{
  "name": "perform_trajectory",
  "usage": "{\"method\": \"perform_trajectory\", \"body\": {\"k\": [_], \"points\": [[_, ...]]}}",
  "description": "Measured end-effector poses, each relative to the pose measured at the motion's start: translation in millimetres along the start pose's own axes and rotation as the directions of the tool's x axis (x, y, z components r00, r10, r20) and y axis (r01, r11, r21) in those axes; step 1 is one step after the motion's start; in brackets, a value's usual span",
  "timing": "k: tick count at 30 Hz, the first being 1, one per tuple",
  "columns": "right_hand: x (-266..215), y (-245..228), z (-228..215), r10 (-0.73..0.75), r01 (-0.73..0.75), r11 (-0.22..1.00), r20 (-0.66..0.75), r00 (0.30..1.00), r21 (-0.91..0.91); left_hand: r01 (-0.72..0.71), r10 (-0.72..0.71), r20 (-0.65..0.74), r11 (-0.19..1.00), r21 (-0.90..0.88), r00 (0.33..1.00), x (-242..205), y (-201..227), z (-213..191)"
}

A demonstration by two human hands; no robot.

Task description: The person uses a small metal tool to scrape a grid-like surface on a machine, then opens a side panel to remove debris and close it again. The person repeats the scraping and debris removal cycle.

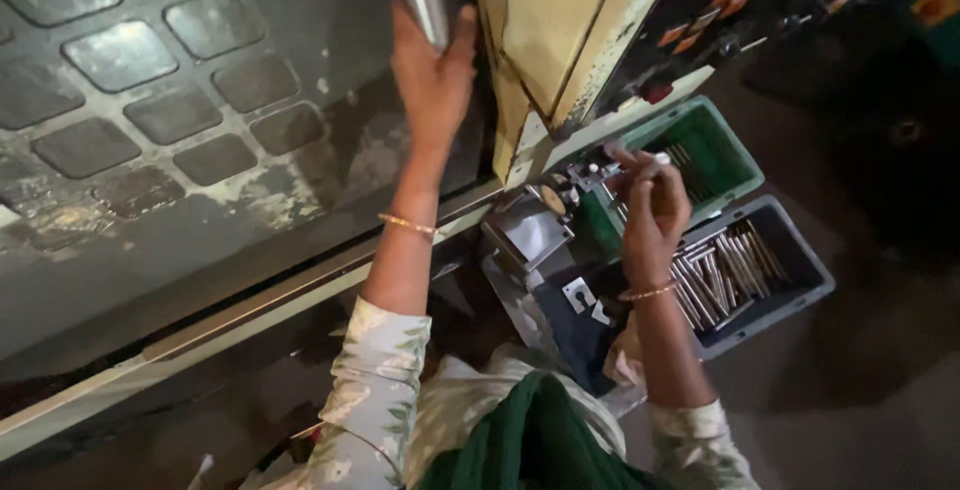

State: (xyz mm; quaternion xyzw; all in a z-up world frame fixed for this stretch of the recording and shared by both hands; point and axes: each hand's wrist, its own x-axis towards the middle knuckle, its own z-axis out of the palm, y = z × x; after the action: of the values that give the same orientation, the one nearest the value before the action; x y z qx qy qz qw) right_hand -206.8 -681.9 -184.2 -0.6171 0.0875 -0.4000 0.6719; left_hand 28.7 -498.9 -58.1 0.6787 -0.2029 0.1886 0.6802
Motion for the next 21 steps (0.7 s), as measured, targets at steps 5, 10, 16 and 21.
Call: {"method": "perform_trajectory", "body": {"k": [5, 10, 16, 21], "points": [[-46, 130, -53, 0.688, -0.490, 0.645, -0.167, 0.706, 0.587, -0.033, 0.046, 0.078, 0.987, -0.157, 0.996, -6, 1, 19], [-93, 197, -78, 0.902, -0.649, 0.380, -0.109, 0.418, 0.658, -0.072, 0.086, 0.080, 0.983, -0.167, 0.993, -6, -2, 21], [-127, 157, -16, 0.469, -0.478, 0.868, -0.089, 0.878, -0.135, -0.078, 0.097, 0.075, 0.973, -0.218, 0.992, -11, -6, 20], [-117, 108, 35, 0.241, -0.227, 0.900, -0.007, 0.970, -0.372, 0.011, 0.014, 0.111, 0.974, -0.228, 0.994, -10, -6, 23]]}}
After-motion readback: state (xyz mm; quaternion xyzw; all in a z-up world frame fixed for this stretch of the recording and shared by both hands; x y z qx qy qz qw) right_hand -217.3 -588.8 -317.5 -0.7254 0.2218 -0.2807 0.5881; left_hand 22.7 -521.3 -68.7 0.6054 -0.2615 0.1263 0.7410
